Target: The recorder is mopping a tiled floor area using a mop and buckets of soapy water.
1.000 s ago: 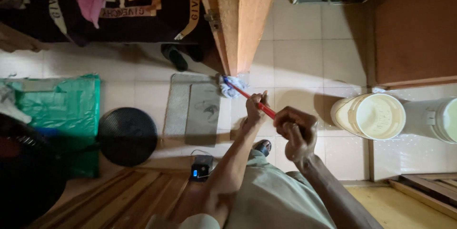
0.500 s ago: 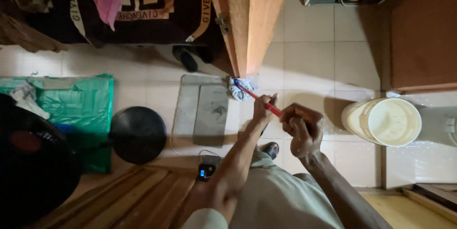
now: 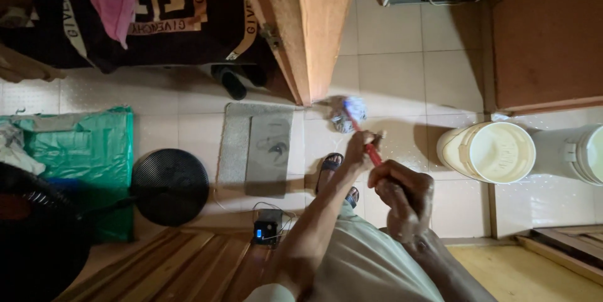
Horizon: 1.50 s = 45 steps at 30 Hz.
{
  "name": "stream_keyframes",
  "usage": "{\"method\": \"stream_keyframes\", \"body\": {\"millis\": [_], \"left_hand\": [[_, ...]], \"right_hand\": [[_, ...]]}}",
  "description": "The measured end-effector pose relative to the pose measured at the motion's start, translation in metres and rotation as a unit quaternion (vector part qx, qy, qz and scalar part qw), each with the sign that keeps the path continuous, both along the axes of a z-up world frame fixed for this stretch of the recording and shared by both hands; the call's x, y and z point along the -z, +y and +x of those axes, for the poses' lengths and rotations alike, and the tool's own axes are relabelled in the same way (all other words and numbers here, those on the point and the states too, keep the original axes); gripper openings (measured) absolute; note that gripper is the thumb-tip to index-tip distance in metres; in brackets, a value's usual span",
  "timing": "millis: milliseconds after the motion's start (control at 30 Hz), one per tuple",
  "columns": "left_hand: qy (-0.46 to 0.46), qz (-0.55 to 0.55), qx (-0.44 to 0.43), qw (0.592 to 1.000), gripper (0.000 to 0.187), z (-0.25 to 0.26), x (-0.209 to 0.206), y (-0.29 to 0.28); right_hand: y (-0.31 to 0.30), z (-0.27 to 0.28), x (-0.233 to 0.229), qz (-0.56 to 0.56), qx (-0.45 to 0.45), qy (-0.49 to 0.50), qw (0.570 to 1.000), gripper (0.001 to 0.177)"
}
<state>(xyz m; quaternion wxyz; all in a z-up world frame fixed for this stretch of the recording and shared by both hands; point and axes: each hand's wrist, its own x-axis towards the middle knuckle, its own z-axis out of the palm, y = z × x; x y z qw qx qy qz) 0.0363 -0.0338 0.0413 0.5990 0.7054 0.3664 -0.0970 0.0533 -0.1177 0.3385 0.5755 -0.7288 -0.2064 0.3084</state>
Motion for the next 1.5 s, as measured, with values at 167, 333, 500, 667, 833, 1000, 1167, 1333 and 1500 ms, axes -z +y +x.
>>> {"method": "stream_keyframes", "body": {"millis": [167, 333, 500, 667, 833, 1000, 1167, 1333, 1500], "left_hand": [[-0.155, 0.259, -0.035, 0.953, 0.039, -0.034, 0.092, 0.016], [-0.144, 0.289, 0.018, 0.946, 0.046, -0.021, 0.066, 0.022], [-0.128, 0.140, -0.012, 0.982, 0.065, 0.014, -0.025, -0.014], [-0.155, 0.074, 0.043, 0.984, 0.061, 0.043, -0.065, -0.041], [-0.202, 0.054, 0.082, 0.975, 0.056, 0.055, -0.107, -0.054], [-0.235, 0.116, 0.079, 0.962, 0.050, 0.061, -0.129, -0.063], [-0.211, 0.126, 0.063, 0.967, 0.048, 0.061, -0.108, -0.071], [-0.226, 0.143, 0.035, 0.963, 0.048, 0.037, -0.061, -0.060], [-0.201, 0.052, 0.064, 0.976, 0.035, 0.014, 0.013, -0.061]], "right_hand": [[-0.010, 0.004, 0.071, 0.075, 0.017, 0.065, 0.995, 0.023], [-0.011, 0.019, 0.079, 0.094, 0.061, 0.062, 0.992, 0.025], [-0.035, 0.055, 0.003, 0.135, 0.099, 0.105, 0.980, 0.027], [-0.045, 0.056, -0.058, 0.174, 0.131, 0.090, 0.972, 0.025], [-0.082, 0.066, -0.072, 0.222, 0.110, -0.189, 0.950, 0.017], [-0.138, 0.081, -0.063, 0.395, 0.250, 0.155, 0.870, 0.011], [-0.138, 0.091, 0.007, 0.333, 0.247, 0.134, 0.900, 0.007], [-0.085, 0.053, 0.073, 0.251, 0.239, 0.105, 0.932, 0.011], [-0.070, 0.022, 0.091, 0.180, 0.173, 0.112, 0.962, 0.024]]}}
